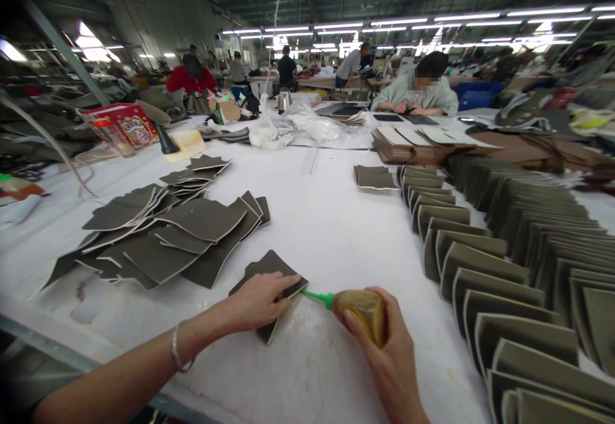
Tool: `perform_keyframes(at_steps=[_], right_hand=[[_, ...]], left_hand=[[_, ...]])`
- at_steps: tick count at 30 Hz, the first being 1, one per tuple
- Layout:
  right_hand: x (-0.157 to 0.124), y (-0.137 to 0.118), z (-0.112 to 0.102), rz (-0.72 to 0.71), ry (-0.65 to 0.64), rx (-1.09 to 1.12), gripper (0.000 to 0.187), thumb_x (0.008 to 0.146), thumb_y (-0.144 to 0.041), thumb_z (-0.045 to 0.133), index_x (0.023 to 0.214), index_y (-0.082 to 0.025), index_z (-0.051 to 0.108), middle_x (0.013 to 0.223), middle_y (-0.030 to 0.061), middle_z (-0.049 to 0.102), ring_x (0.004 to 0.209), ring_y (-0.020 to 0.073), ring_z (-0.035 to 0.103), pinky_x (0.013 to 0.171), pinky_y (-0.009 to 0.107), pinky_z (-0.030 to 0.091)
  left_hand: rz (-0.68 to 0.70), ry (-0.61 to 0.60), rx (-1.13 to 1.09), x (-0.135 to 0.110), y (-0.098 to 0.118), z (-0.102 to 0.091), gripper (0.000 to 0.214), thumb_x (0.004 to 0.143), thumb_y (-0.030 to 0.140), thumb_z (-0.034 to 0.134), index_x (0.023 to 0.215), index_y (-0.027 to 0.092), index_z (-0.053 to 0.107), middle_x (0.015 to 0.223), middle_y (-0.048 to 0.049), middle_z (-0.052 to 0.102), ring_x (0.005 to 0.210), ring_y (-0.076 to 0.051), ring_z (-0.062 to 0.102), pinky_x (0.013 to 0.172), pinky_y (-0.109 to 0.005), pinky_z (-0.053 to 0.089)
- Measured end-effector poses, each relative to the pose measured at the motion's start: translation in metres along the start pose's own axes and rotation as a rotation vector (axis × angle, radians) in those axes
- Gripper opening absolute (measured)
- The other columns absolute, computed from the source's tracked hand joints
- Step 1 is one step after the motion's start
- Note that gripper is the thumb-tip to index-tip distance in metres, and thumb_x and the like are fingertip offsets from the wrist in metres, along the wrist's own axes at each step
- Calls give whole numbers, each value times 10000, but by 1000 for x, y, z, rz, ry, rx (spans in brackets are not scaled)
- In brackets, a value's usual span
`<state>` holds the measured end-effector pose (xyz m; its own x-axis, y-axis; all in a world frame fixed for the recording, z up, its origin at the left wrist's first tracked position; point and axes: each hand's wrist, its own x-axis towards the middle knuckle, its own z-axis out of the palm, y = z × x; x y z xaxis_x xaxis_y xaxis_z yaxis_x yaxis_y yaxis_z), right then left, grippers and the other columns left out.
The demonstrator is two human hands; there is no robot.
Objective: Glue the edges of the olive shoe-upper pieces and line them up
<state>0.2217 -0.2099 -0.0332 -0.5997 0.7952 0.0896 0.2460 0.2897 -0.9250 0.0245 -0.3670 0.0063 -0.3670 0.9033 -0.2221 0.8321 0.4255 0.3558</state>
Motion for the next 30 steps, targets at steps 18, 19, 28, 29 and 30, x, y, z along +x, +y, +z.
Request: perform_keyframes(at_steps=[18,19,28,29,30], right_hand=[[-9,-1,2,112,-55,72,531,735,-569,674,1131,-256,509,1065,19,593,987,265,565,873,360,420],[-9,-2,2,114,-72,83,529,738,-567,674,1132,-256,508,1063,18,595,989,263,564,876,357,419],[7,-4,-4,43,24,15,533,729,-567,683,1127,-260,507,1042,17,583,943,263,573,840,368,429],[3,-5,-3,51,12,17,532,727,-569,682,1124,-260,508,1049,16,584,955,263,571,847,363,423],[-2,-7,-1,62,-5,26,528,730,-571,677,1122,-260,508,1055,14,586,965,261,568,853,355,418]], left_hand=[[-12,-27,-71,3,-3,2,533,806,266,450,1335,233,508,1012,-90,657,921,-276,629,802,-370,473],[-13,-25,-69,3,-3,2,534,804,267,452,1334,235,510,994,-87,659,906,-274,630,793,-369,473],[-1,-10,-66,3,-3,5,521,810,279,450,1324,239,518,1014,-87,664,933,-273,629,799,-361,473],[-3,-12,-66,3,-3,4,519,816,289,446,1327,234,517,1022,-90,663,937,-275,629,802,-364,474],[-6,-14,-66,3,-3,4,520,818,292,444,1329,230,515,1024,-91,663,936,-276,629,802,-366,476]])
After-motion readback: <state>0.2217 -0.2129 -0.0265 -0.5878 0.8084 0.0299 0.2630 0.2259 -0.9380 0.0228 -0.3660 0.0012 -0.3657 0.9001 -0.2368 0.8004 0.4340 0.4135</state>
